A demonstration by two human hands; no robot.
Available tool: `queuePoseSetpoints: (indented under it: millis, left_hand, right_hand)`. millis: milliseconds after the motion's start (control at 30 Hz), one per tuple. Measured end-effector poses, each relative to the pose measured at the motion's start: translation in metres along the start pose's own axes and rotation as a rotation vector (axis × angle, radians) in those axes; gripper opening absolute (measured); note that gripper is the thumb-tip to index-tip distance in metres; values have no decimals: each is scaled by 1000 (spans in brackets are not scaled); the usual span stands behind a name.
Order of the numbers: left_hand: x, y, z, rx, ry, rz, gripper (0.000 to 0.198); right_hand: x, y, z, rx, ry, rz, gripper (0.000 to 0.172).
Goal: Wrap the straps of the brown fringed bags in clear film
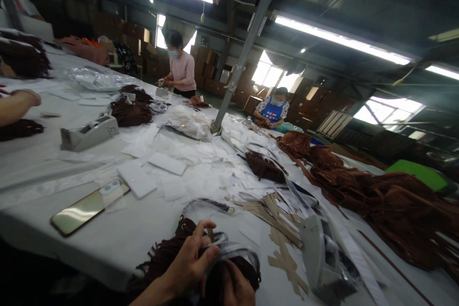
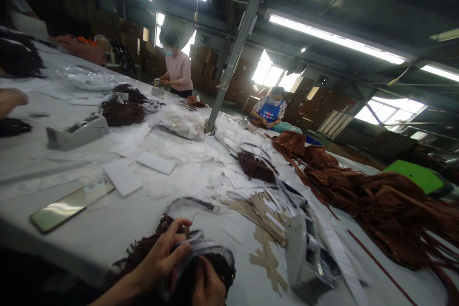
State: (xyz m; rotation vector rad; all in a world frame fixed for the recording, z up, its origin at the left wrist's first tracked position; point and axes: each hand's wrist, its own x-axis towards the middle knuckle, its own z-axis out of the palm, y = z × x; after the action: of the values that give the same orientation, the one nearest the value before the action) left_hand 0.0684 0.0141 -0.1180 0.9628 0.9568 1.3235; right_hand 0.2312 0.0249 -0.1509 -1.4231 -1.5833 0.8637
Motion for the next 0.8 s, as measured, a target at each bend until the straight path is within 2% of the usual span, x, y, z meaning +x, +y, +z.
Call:
queuePoseSetpoints:
  millis: [100, 200, 267, 333, 400, 533, 667, 800]
  left_hand:
    - [-1, -4, 6, -49, -6, -1, 76]
    - [-1, -6, 9, -72, 9, 16, 91]
    - [1, -5, 7, -81, 17, 6, 93]
    - [3, -1, 3, -83, 12, -9, 89]
    - [4, 5, 0, -58, -19, -19, 77]
    - [7, 19, -4, 15, -158, -68, 52]
    - [8, 24, -9, 28, -249, -80, 46]
    - [8, 21, -14, 57, -223, -74, 45]
  right_hand:
    - [1, -5, 8, 108, 0, 25, 48]
    - [3, -11, 20, 369, -120, 171, 58]
    - [4, -13, 25, 501, -188, 259, 61]
    - [4, -13, 28, 547, -212, 290, 61]
    - [3, -13, 29, 565, -211, 294, 60]
    - [-1, -12, 25, 619, -218, 311, 56]
    - [-5, -15, 19, 604, -235, 304, 56]
    - [-7, -20, 10, 515, -179, 287, 54]
